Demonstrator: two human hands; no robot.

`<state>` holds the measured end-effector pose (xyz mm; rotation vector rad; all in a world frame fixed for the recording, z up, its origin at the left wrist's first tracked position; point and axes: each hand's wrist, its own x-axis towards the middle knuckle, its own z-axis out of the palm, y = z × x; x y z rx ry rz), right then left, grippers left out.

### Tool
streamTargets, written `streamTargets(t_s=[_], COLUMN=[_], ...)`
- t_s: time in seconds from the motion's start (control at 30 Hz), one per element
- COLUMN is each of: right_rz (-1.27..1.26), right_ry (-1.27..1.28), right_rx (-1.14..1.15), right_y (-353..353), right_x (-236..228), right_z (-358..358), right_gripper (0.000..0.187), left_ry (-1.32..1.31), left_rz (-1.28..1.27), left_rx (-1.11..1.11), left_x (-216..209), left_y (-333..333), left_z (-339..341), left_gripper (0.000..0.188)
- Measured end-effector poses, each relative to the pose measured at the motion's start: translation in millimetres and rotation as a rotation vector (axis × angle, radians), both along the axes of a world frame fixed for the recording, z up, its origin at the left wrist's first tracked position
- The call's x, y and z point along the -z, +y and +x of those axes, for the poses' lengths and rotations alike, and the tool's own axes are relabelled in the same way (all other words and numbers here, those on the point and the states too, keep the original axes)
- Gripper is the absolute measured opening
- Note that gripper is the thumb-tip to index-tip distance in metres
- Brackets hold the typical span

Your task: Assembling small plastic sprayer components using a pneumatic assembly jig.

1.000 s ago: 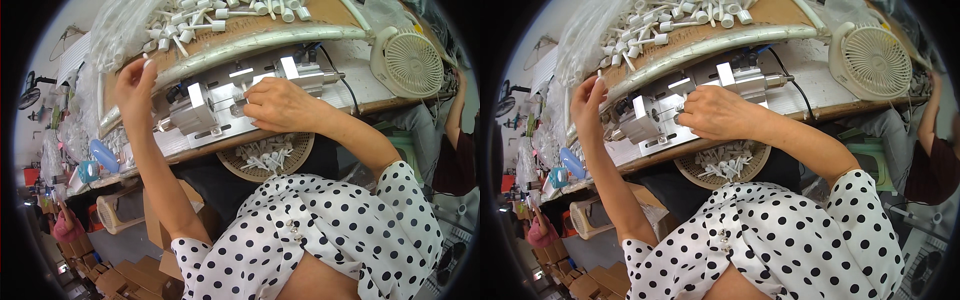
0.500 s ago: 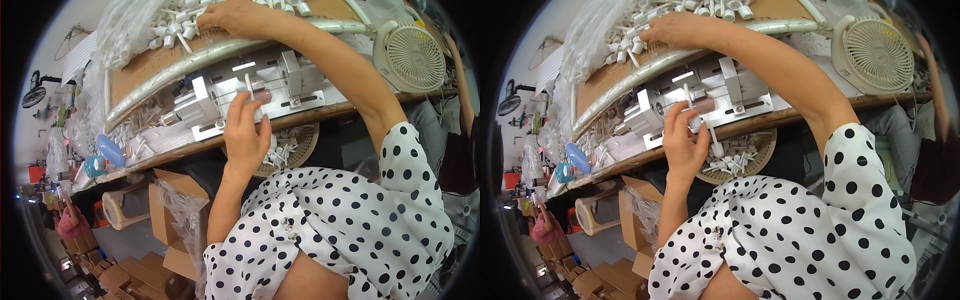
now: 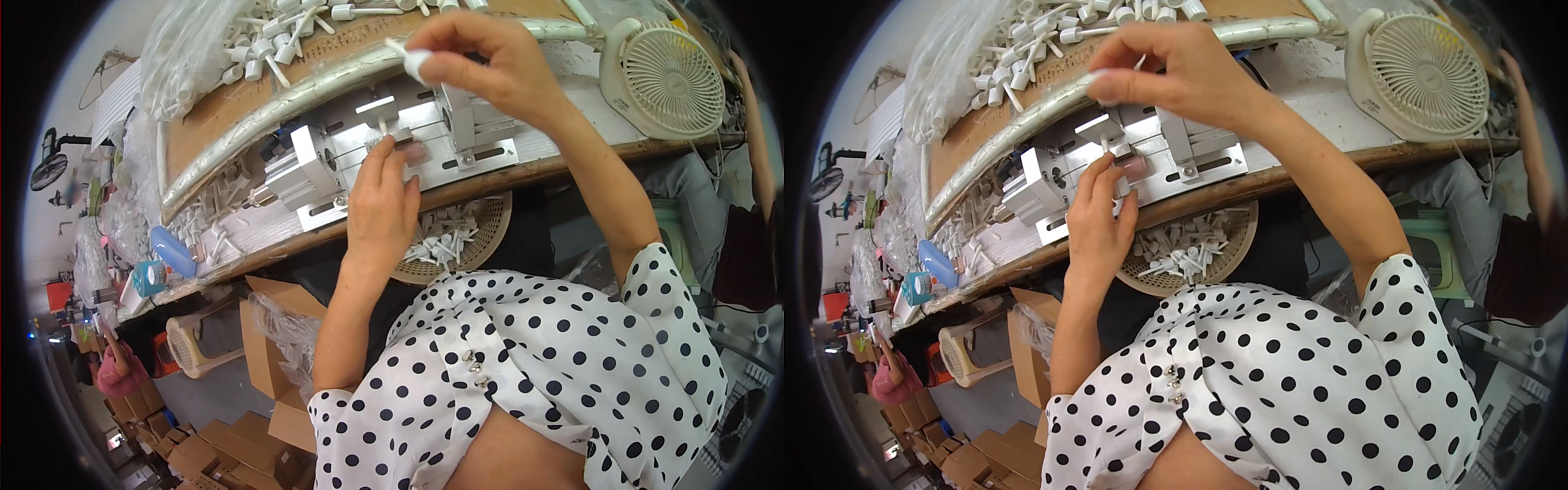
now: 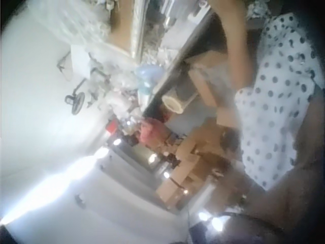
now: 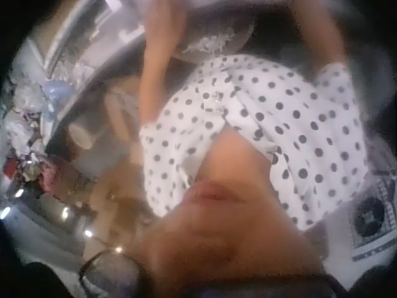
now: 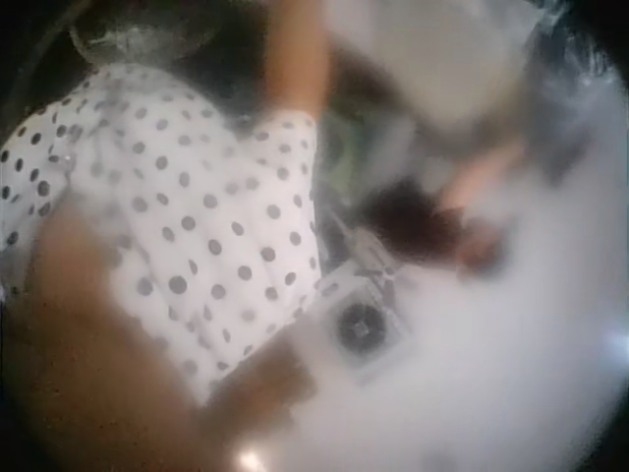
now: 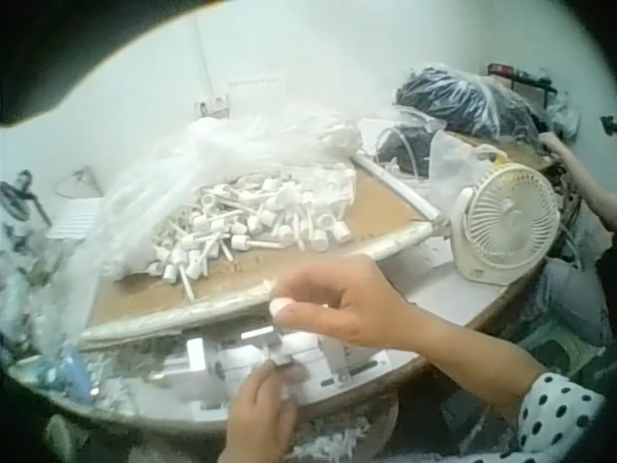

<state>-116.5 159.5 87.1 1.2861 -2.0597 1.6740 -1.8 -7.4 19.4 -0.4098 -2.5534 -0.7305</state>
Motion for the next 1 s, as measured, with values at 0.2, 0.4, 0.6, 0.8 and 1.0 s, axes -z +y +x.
streamTargets(t_s=[0.2, 0.4, 0.6, 0.8, 1.0], right_rz=[0.121, 0.376, 0.513, 0.473, 0.463], right_ry=[0.301, 0.705, 0.649, 0.514, 0.373], right_rx=[-0.097, -0.097, -0.036, -0.135, 0.386], right_y=[-5.7, -31.4, -30.0, -39.3, -70.5], right_x=[28.9, 56.9, 51.2, 30.6, 0.0], right_z=[23.8, 24.0, 29.3, 19.0, -56.7], right_gripper=[0.019, 0.024, 0.025, 0.027, 0.018], left_ry=[-0.119, -0.174, 0.093, 0.371, 0.225], left_rz=[0.234, 0.171, 0.117, -0.191, -0.532], left_rx=[0.034, -0.008, -0.08, -0.124, -0.249], left_x=[-19.0, -31.0, -54.0, -66.0, -74.7], left_y=[-14.1, -43.1, -63.8, -87.1, -82.5], left_z=[25.5, 35.1, -15.2, -124.2, -134.8], left_gripper=[0.026, 0.02, 0.009, 0.016, 0.011])
